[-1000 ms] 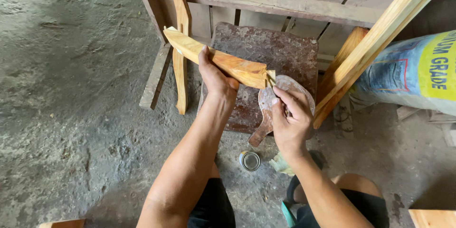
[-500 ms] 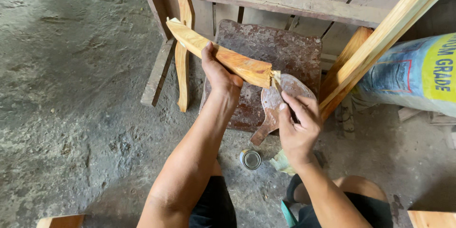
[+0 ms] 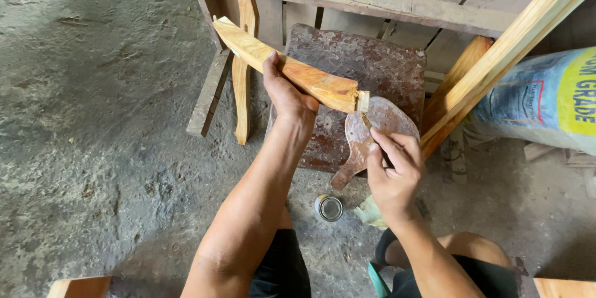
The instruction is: The person mixes a yellow paste on a wooden board, then uses a small tool to apply the paste into cracks and imperfections on a curved wooden piece. The person also uses a folded paper to wipe excess paste from the wood surface.
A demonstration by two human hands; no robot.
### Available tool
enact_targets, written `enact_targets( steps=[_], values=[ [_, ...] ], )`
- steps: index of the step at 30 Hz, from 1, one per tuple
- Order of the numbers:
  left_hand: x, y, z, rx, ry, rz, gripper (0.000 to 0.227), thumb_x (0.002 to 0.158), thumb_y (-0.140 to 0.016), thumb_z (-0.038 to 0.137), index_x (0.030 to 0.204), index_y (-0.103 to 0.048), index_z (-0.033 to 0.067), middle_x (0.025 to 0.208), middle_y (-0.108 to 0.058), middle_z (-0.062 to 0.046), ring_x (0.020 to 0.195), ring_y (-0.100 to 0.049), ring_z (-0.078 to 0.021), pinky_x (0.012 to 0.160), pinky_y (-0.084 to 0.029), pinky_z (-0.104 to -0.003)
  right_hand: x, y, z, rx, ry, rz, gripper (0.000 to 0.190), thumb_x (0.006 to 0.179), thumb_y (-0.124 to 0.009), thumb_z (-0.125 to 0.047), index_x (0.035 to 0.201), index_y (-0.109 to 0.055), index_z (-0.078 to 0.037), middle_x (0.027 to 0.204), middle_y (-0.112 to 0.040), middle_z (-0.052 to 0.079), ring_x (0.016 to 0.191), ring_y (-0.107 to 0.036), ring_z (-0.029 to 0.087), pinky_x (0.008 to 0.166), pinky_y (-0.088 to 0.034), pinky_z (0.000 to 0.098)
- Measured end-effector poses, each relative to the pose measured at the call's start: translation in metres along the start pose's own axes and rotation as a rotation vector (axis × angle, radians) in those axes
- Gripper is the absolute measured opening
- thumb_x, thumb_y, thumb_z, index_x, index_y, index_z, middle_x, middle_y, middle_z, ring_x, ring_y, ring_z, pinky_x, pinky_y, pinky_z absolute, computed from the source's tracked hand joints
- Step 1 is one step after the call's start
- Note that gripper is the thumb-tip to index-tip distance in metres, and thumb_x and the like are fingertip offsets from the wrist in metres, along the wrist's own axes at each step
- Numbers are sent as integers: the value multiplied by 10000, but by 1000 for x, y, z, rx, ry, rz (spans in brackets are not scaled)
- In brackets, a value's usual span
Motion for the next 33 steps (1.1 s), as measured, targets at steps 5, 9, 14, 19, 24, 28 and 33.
enact_targets(
  steps=[5, 9, 14, 19, 24, 28, 33],
  values=[
    [-1, 0, -9, -18, 25, -7, 424, 898, -610, 442, 1136, -563, 94, 1066, -574, -74, 1015, -575, -235, 930, -490, -429, 9, 8, -8, -111, 55, -28, 361, 895, -703, 112, 1227, -746, -24, 1096, -623, 136, 864, -624, 212, 774, -524, 322],
    [-4, 1, -13, -11, 44, 18, 437, 891, -622, 430, 1140, -568, 76, 1072, -581, -81, 1014, -580, -237, 923, -497, -429, 18, 3, -13, -106, 84, -15, 363, 907, -716, 104, 1243, -742, -31, 1099, -628, 133, 885, -635, 219, 789, -530, 332],
    [-9, -2, -11, -10, 32, 29, 431, 890, -626, 435, 1123, -574, 76, 1060, -571, -90, 1004, -580, -243, 901, -504, -433, 18, -2, -15, -85, 143, -13, 360, 904, -742, 102, 1239, -733, -30, 1100, -625, 127, 929, -653, 240, 816, -548, 337],
    [-17, -3, -9, 64, 31, 54, 379, 890, -622, 419, 1057, -571, 83, 1020, -567, -85, 981, -585, -227, 880, -515, -437, 13, -9, -4, -69, 111, -41, 351, 893, -733, 111, 1223, -752, -8, 1068, -638, 110, 864, -640, 187, 722, -539, 287],
    [-13, -9, -10, 6, 28, -34, 302, 908, -639, 388, 993, -570, 107, 913, -554, -37, 864, -571, -206, 769, -513, -413, 12, -6, 0, 18, 44, -165, 294, 891, -714, 108, 1162, -752, 1, 1019, -698, 103, 727, -637, 141, 594, -517, 248],
    [-9, -15, -5, 16, 83, -169, 304, 866, -654, 396, 959, -566, 120, 796, -553, -56, 715, -582, -218, 640, -509, -410, 25, 30, -8, -87, 179, -175, 258, 969, -698, 99, 1196, -736, -17, 1053, -692, 127, 864, -698, 182, 722, -577, 264],
    [-13, -20, -4, 199, 156, -284, 364, 804, -663, 402, 1031, -632, 120, 739, -552, -58, 630, -572, -181, 547, -492, -356, 45, 43, -3, -102, 173, -274, 239, 929, -753, 55, 1143, -762, -53, 1026, -688, 101, 904, -681, 220, 778, -549, 301]
  ],
)
Point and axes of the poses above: each hand's wrist, its own x-axis towards the middle knuckle, its own y-axis out of the back of the hand, z = x × y, the point moved 6 cm from there along x, towards the middle knuckle
